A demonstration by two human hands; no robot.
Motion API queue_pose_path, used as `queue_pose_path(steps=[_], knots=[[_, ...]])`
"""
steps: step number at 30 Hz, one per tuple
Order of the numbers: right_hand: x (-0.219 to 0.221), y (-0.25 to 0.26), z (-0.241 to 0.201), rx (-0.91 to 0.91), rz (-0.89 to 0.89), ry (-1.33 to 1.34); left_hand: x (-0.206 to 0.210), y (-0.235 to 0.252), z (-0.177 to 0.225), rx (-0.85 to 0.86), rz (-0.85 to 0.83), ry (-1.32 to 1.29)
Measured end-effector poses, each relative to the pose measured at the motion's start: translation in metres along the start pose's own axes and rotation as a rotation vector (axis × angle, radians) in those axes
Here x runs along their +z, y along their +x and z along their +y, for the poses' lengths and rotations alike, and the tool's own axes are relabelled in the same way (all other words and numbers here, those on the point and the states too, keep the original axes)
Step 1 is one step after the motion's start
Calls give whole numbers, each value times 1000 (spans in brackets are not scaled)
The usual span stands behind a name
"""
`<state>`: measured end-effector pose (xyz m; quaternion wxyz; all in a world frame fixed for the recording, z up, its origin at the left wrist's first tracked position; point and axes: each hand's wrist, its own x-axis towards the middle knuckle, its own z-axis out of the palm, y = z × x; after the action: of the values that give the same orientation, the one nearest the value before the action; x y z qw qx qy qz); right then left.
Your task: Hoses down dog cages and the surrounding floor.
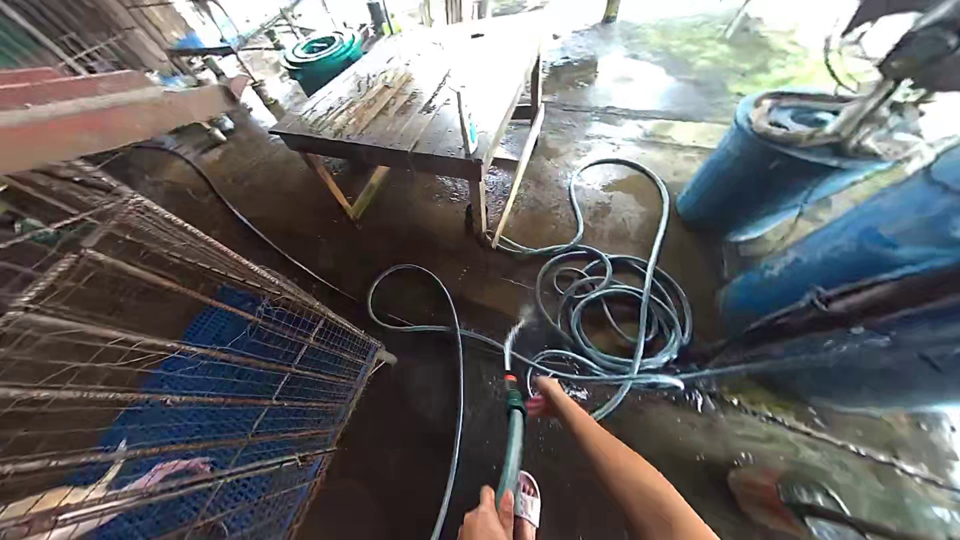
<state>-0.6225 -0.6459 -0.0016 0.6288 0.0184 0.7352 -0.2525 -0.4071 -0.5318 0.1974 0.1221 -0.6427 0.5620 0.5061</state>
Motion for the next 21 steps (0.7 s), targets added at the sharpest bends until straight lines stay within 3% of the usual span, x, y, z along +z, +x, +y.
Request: queue_pose_path(steps=[4, 8, 12, 14, 18, 21], knots=[[59, -83, -15, -4, -374, 25, -9, 47, 27, -112, 115, -88], [105, -109, -50, -196, -326, 19, -41, 66, 55, -99, 141, -169], [132, -98, -128, -346, -400, -291, -80, 106, 48, 122, 138, -396], [147, -96, -168, -338, -454, -321, -117, 146, 35, 129, 188, -618], [172, -101, -243, -235, -538, -273, -233, 257, 33, 65, 469, -1133], [185, -121, -274, -207, -586, -313, -306, 333, 42, -25, 482, -1347]])
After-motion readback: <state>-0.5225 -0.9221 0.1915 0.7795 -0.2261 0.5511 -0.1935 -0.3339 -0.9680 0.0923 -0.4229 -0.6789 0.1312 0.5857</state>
